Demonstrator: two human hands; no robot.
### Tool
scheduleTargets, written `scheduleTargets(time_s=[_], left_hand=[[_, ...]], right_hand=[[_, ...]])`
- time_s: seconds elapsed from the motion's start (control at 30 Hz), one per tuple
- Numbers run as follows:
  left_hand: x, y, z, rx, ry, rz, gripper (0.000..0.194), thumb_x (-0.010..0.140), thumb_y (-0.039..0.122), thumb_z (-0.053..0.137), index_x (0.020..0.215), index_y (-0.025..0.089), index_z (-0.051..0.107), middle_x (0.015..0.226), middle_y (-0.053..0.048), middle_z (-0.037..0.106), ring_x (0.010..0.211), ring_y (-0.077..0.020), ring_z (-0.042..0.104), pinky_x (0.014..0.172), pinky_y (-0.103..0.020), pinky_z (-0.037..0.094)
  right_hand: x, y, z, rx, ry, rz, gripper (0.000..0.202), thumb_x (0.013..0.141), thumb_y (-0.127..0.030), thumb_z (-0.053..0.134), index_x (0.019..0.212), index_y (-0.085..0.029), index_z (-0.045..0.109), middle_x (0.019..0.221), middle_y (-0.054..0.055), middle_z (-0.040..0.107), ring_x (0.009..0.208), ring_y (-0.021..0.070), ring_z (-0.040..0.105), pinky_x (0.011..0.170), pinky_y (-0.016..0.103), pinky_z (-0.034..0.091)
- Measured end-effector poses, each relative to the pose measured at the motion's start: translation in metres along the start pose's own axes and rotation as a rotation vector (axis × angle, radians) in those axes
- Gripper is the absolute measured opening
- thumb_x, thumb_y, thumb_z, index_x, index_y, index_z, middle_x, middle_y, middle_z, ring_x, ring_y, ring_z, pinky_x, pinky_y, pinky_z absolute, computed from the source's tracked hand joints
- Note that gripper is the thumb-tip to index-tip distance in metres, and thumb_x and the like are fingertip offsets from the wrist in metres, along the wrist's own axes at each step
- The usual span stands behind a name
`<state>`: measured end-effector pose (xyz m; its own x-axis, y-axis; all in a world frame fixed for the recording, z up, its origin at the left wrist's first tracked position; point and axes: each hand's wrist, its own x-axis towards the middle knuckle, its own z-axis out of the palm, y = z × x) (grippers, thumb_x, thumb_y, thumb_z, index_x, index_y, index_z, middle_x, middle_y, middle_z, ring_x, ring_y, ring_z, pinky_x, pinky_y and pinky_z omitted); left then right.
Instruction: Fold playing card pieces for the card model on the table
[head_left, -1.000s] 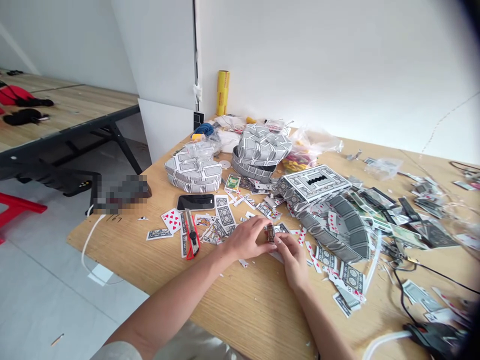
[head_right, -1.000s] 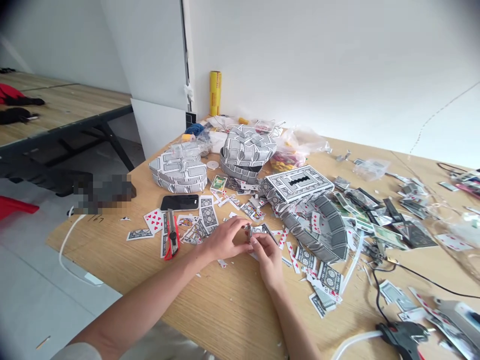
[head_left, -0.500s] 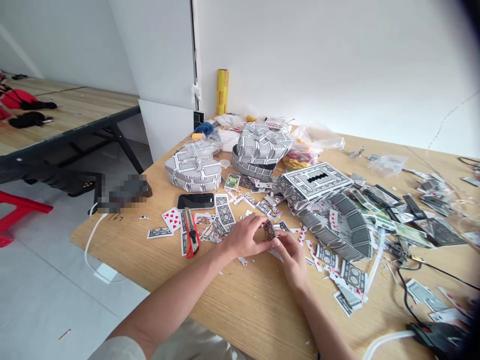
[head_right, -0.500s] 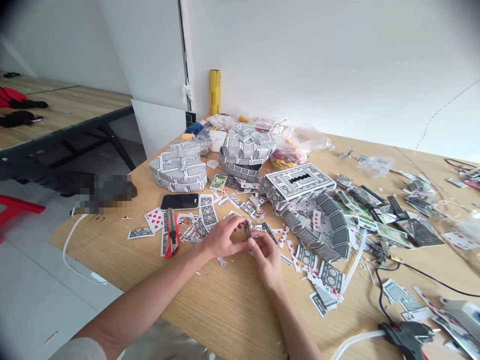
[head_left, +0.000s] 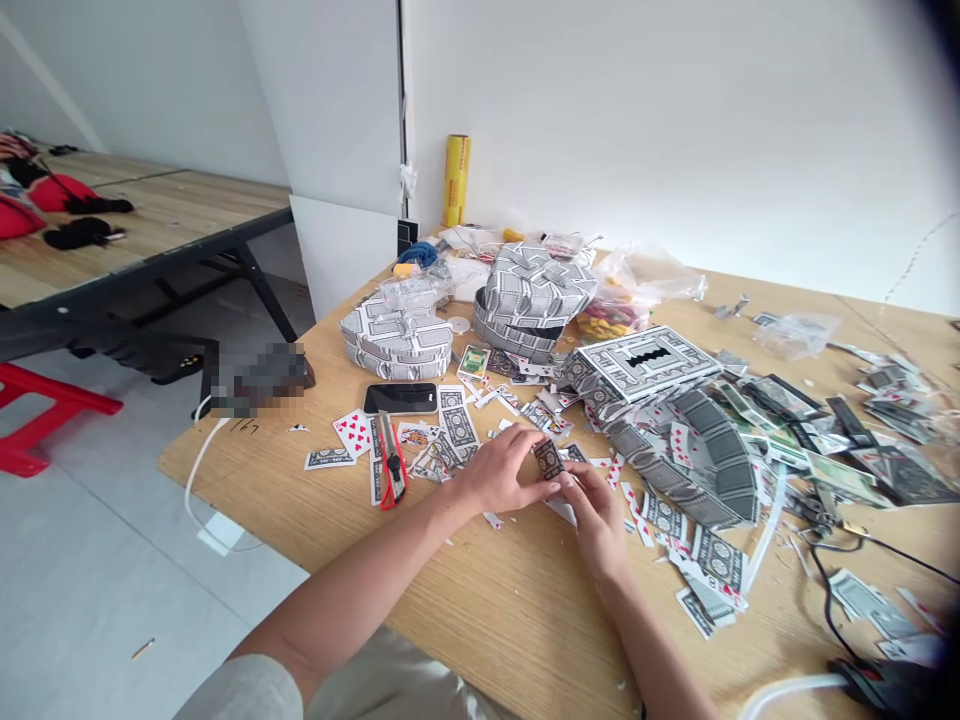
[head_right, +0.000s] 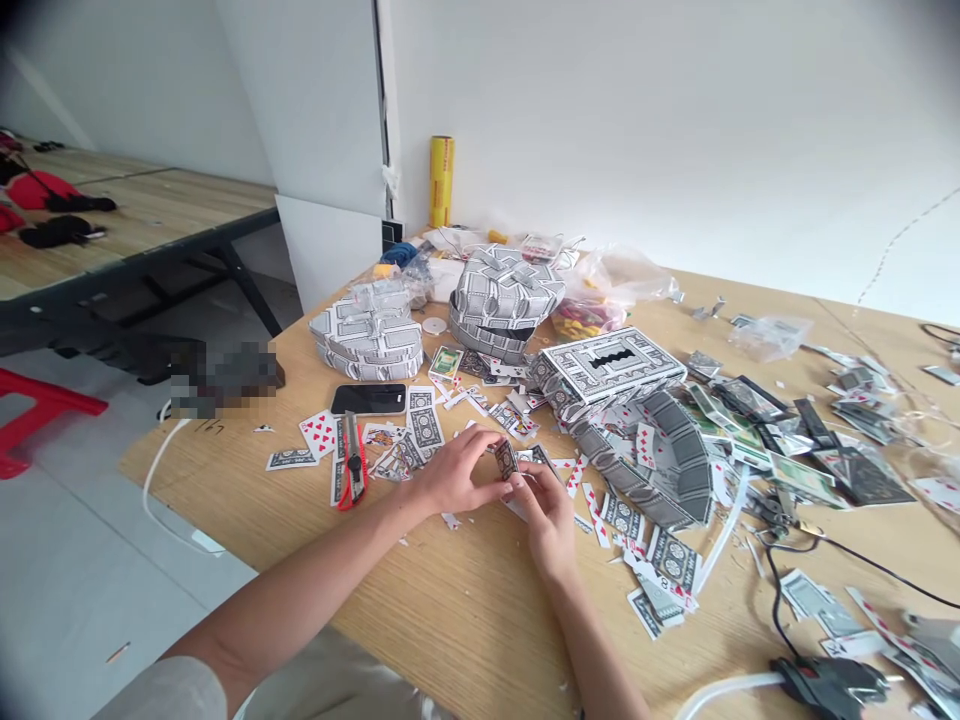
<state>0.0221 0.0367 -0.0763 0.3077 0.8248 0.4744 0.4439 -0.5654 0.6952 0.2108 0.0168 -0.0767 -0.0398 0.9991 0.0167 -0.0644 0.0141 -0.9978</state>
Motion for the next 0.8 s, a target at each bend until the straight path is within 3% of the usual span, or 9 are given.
scheduleTargets(time_s=[0.17,0.5,0.8], left_hand=[[-0.0014,-0.0006,0.002,-0.034,0.003,-0.037,0.064,0.092,0.05,0.078,0.142,0.021,0.053,0.135,-0.016,0.066,0.127,-0.0326,0.066,0.106,-0.048,0.059],[-0.001,0.0008,0.0026,-0.031,0.007,-0.025,0.066,0.092,0.056,0.077,0.143,0.019,0.056,0.133,-0.015,0.068,0.126,-0.0321,0.067,0.106,-0.048,0.06],[0.0002,0.003,0.0002,0.024,0.055,0.006,0.062,0.095,0.046,0.075,0.148,0.023,0.053,0.135,-0.014,0.065,0.13,-0.0315,0.064,0.111,-0.049,0.057]], right_hand=[[0.0,0.0002,0.0009,-0.072,-0.002,-0.014,0.046,0.082,-0.066,0.082,0.093,-0.023,0.073,0.073,0.003,0.07,0.067,0.0217,0.066,0.068,0.035,0.056],[0.0002,0.0011,-0.0018,-0.052,0.011,-0.042,0.044,0.083,-0.063,0.083,0.096,-0.022,0.074,0.081,0.003,0.071,0.069,0.0198,0.068,0.068,0.032,0.057],[0.0003,0.0042,-0.0023,-0.051,-0.012,-0.042,0.042,0.085,-0.061,0.082,0.096,-0.022,0.073,0.079,0.003,0.072,0.069,0.0208,0.069,0.071,0.034,0.057]])
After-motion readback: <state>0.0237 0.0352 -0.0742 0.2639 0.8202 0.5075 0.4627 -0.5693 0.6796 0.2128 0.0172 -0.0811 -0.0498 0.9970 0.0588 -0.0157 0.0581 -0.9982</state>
